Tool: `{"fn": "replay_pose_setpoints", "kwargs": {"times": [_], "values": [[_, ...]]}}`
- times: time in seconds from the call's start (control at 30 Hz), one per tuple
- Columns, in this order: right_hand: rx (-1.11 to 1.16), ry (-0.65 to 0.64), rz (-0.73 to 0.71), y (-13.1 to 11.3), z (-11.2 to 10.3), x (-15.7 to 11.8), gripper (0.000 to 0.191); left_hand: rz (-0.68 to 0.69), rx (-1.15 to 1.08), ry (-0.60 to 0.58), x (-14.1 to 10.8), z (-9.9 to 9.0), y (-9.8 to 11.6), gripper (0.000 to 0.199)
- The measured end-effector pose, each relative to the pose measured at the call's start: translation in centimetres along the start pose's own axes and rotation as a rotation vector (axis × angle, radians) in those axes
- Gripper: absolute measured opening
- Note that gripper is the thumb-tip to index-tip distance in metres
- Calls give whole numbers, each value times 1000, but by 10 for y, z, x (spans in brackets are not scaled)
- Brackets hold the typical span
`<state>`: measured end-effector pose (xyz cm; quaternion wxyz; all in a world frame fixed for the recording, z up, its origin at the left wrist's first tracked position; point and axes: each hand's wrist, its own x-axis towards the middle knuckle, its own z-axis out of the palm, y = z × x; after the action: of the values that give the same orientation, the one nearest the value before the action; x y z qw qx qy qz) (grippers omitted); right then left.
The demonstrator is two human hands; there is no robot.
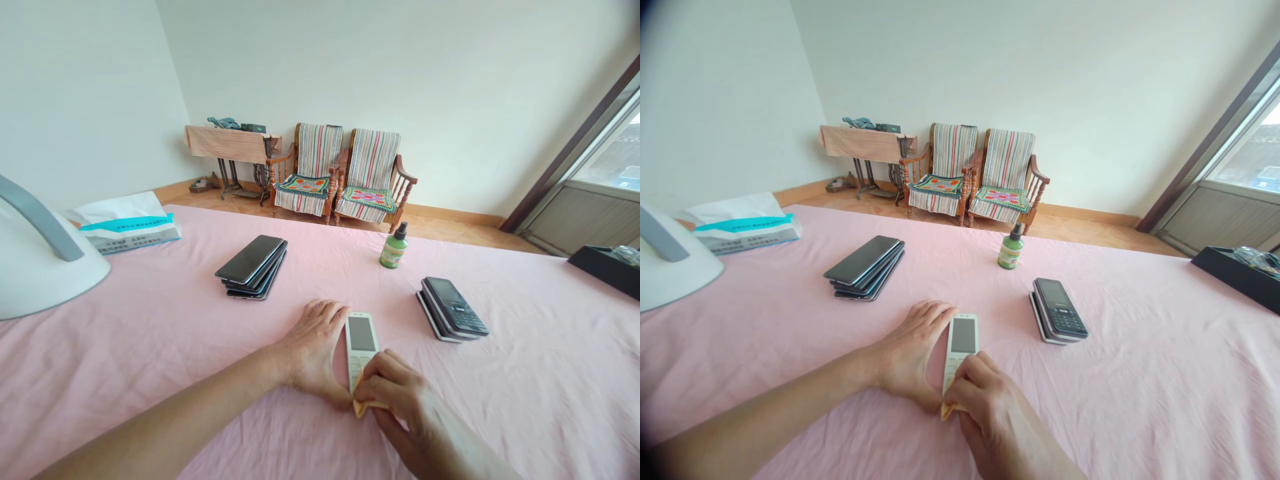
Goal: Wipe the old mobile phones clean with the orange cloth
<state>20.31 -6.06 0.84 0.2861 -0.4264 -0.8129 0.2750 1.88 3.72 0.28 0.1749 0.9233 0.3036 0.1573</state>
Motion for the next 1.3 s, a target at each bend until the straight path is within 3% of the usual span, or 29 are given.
{"fn": "replay_pose_setpoints", "kwargs": {"times": [0.73,0.87,1.1,1.3], "values": [[-9,6,28,-3,-7,-3,41,1,0,5,-1,0,-1,115],[-52,66,103,3,-11,-6,36,-4,1,-7,-2,1,-2,116],[-51,86,33,3,-2,-4,39,-2,-12,4,-2,1,-1,116],[-112,163,115,8,-4,-6,34,-27,-1,-38,-1,-3,0,117]]}}
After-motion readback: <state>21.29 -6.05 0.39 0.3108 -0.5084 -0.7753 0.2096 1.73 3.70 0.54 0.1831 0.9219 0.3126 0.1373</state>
